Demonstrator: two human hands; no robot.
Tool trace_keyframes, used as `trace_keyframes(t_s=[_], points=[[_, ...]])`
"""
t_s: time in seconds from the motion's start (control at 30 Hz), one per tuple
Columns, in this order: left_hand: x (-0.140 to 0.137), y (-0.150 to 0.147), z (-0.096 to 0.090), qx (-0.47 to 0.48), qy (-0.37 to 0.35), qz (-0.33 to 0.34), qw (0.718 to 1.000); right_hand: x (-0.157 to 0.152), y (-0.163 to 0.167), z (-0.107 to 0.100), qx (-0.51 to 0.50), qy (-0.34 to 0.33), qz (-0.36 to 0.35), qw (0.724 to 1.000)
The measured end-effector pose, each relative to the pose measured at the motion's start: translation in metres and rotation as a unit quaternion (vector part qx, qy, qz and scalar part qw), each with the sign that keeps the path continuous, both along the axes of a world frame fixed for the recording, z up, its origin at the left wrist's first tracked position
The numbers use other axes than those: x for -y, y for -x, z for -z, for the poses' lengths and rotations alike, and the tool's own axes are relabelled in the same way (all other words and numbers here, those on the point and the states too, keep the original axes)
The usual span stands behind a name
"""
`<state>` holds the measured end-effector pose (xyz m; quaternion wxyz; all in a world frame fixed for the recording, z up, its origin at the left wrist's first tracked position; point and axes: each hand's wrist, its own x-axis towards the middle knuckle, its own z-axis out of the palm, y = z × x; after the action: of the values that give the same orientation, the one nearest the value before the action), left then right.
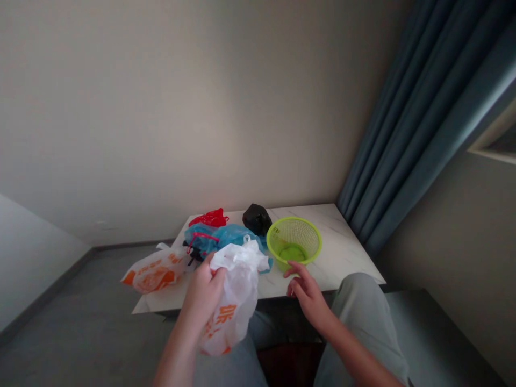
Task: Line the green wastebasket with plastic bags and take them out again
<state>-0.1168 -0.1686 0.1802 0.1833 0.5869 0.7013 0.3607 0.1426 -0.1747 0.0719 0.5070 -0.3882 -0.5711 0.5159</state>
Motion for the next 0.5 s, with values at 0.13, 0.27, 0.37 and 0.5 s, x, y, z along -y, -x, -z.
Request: trace_keyframes(t_s=[0.13,0.27,0.37,0.5], points=[[0.01,-0.034,-0.005,0.02,0.011,0.048,0.999,0.013,0.005,-0.02,0.011,0.017,-0.044,0.999],[0.021,-0.058,-0.005,0.039,-0.014,0.094,0.995,0.008,0.011,-0.028,-0.025,0.031,-0.095,0.995],[0.034,-0.074,-0.006,0.059,-0.024,0.163,0.985,0.004,0.016,-0.033,-0.079,0.02,-0.103,0.991],[0.065,-0.093,-0.013,0.082,-0.028,0.257,0.962,0.011,0.012,-0.041,-0.105,0.012,-0.048,0.993]])
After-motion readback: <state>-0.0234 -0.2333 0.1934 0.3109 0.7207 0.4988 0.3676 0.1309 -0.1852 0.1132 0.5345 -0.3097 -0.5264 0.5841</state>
